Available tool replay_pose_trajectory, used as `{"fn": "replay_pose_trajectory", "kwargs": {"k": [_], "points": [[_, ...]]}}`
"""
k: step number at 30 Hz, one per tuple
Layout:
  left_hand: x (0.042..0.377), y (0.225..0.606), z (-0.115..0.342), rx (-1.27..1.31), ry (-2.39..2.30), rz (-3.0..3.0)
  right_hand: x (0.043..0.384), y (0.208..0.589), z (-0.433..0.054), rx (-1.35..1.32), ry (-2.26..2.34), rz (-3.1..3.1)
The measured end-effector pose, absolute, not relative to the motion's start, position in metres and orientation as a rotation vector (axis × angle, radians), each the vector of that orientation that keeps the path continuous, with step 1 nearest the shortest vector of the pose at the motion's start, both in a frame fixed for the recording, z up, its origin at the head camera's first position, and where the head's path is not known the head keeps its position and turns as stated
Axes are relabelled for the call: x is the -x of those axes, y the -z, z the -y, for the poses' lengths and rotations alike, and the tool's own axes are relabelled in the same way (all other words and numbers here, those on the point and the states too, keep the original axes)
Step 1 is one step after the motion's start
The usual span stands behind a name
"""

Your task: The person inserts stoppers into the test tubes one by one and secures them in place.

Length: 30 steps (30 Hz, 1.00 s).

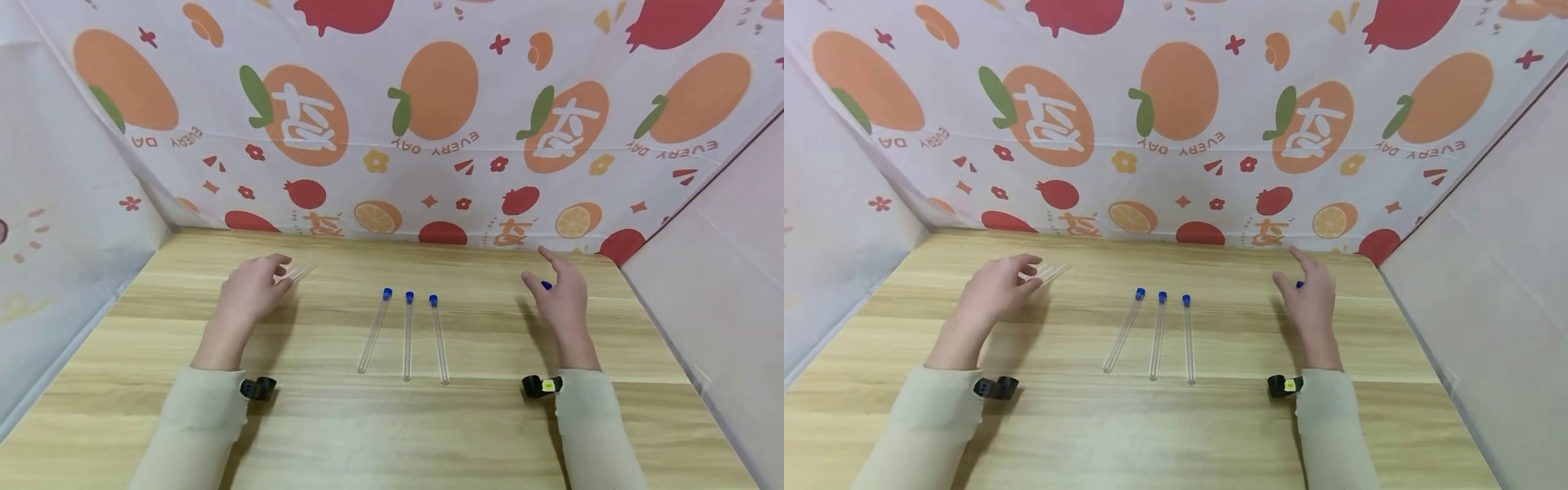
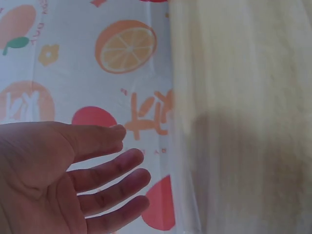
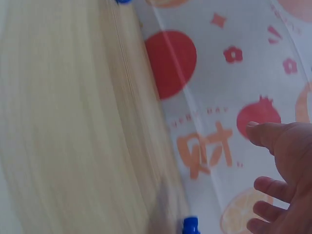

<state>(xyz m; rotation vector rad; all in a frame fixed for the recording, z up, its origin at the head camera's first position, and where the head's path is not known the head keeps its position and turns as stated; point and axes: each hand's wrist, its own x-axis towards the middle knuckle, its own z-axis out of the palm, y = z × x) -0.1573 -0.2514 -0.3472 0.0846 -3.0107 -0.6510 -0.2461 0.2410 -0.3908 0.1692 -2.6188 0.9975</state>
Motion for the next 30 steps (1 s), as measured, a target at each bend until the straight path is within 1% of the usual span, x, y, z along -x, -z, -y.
{"fn": "replay_pose_trajectory", "kwargs": {"k": [7,16,23,30], "points": [[0.156,0.358,0.259,-0.127,0.578,3.087,0.249,0.401,-0.262,-0.11,-0.92,2.7],[0.159,0.361,0.257,-0.157,0.559,3.104,0.25,0.409,-0.29,0.065,-0.91,2.965],[0.161,0.363,0.257,-0.16,0.557,3.101,0.25,0.411,-0.308,0.062,-0.883,3.052],[0.162,0.364,0.255,-0.156,0.546,3.105,0.254,0.415,-0.316,0.089,-0.717,3.144]]}}
